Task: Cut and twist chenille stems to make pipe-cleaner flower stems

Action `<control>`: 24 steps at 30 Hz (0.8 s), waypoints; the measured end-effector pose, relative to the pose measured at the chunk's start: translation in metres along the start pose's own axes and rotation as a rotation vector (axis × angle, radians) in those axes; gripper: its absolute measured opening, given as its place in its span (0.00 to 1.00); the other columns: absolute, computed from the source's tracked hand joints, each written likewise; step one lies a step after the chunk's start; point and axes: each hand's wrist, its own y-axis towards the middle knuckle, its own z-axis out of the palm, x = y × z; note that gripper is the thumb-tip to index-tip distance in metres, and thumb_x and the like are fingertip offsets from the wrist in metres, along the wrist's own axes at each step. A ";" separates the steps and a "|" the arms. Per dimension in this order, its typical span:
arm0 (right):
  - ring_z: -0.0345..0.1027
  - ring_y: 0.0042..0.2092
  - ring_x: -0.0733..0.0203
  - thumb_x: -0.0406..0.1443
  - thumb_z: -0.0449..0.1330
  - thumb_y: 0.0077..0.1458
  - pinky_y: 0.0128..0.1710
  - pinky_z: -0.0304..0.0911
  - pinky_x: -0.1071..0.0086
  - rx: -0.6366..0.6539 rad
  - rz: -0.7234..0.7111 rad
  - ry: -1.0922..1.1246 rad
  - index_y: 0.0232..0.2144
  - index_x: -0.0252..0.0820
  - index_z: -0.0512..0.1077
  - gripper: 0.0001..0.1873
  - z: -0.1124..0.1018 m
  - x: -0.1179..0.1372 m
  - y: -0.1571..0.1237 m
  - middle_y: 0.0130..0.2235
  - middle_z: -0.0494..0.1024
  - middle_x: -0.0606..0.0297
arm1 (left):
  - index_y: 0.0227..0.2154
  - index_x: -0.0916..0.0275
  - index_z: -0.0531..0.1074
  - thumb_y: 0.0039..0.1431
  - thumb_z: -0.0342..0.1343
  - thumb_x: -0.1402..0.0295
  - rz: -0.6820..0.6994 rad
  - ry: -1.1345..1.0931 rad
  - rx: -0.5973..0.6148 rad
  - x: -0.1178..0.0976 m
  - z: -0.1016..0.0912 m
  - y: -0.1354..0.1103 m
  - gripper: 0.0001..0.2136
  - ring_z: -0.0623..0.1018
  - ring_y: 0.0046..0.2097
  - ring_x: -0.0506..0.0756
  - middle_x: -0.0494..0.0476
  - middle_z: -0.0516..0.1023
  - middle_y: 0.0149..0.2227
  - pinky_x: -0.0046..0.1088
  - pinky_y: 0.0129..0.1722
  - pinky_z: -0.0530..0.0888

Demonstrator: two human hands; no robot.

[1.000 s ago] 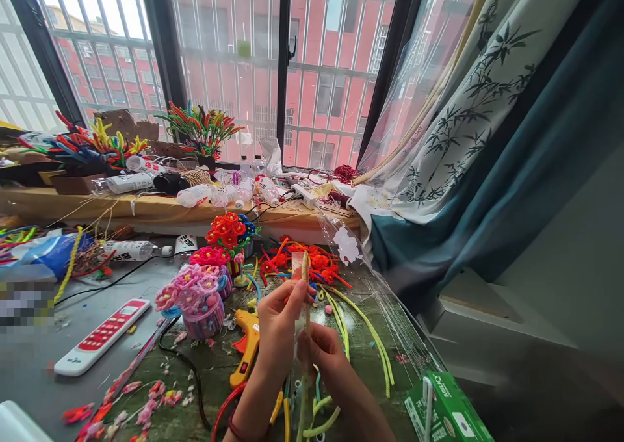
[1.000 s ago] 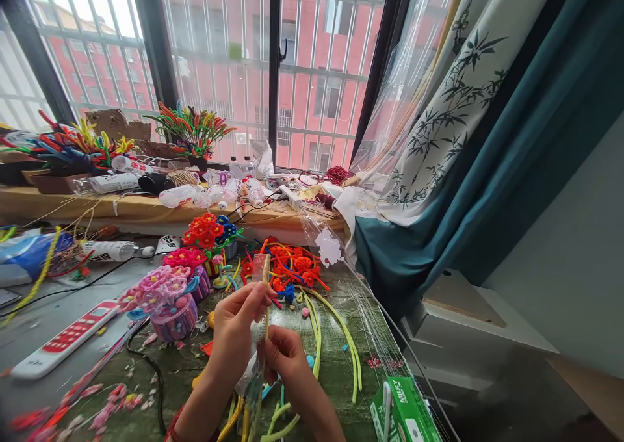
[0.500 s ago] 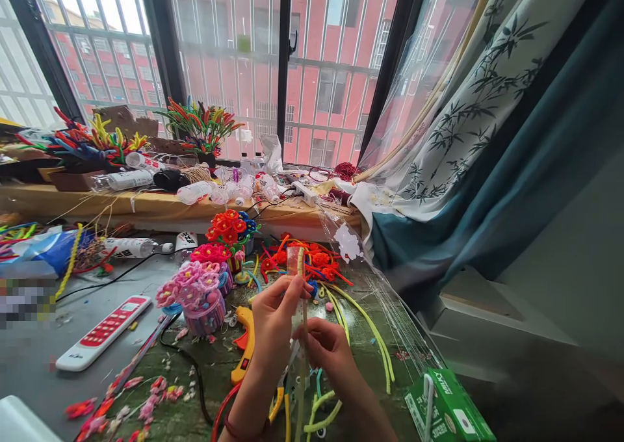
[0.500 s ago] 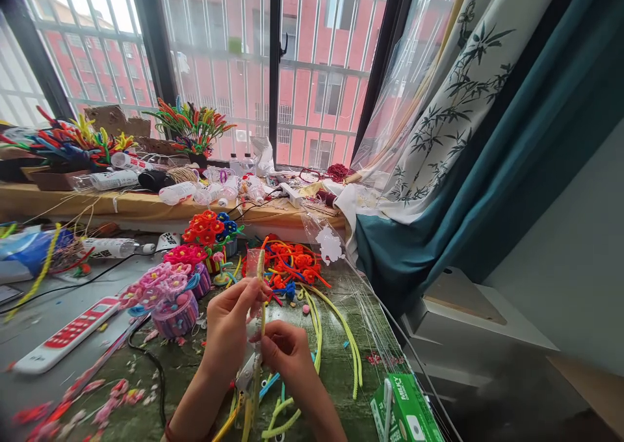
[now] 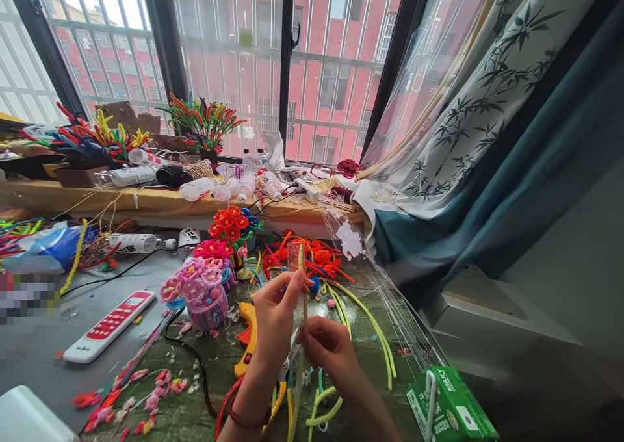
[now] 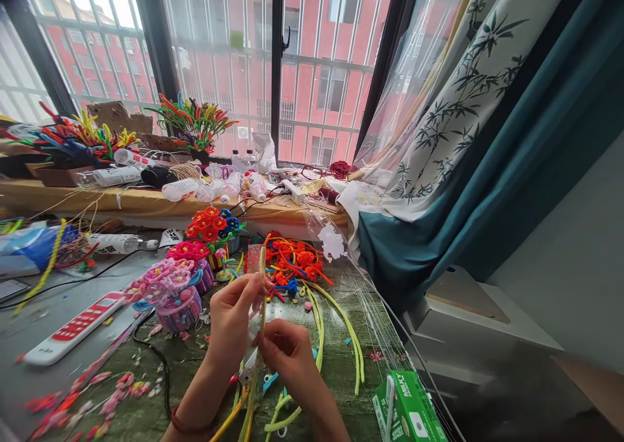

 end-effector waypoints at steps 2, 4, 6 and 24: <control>0.53 0.20 0.72 0.46 0.64 0.52 0.19 0.48 0.76 0.009 -0.003 -0.007 0.27 0.38 0.74 0.16 0.000 -0.001 0.000 0.21 0.64 0.72 | 0.21 0.63 0.74 0.57 0.57 0.61 0.005 -0.012 0.004 0.001 0.001 0.000 0.14 0.63 0.22 0.47 0.48 0.68 0.19 0.22 0.23 0.60; 0.52 0.20 0.72 0.46 0.64 0.52 0.19 0.48 0.76 0.011 -0.003 0.002 0.27 0.38 0.74 0.16 -0.001 -0.001 0.000 0.20 0.63 0.73 | 0.20 0.63 0.72 0.57 0.57 0.61 0.010 -0.027 0.008 0.002 0.001 -0.001 0.15 0.61 0.21 0.46 0.46 0.64 0.17 0.22 0.22 0.59; 0.51 0.20 0.72 0.46 0.64 0.52 0.19 0.47 0.76 0.004 -0.005 0.020 0.26 0.38 0.73 0.16 -0.001 -0.001 0.000 0.19 0.61 0.74 | 0.18 0.63 0.70 0.57 0.57 0.60 0.012 -0.038 0.011 0.003 0.002 -0.001 0.16 0.62 0.20 0.46 0.46 0.63 0.16 0.21 0.21 0.60; 0.51 0.13 0.76 0.43 0.62 0.56 0.14 0.43 0.78 -0.097 0.011 0.206 0.26 0.38 0.69 0.14 -0.007 -0.005 0.004 0.15 0.65 0.75 | 0.15 0.63 0.62 0.58 0.57 0.65 0.084 -0.157 0.077 0.007 0.003 0.002 0.18 0.66 0.33 0.49 0.50 0.67 0.28 0.23 0.35 0.63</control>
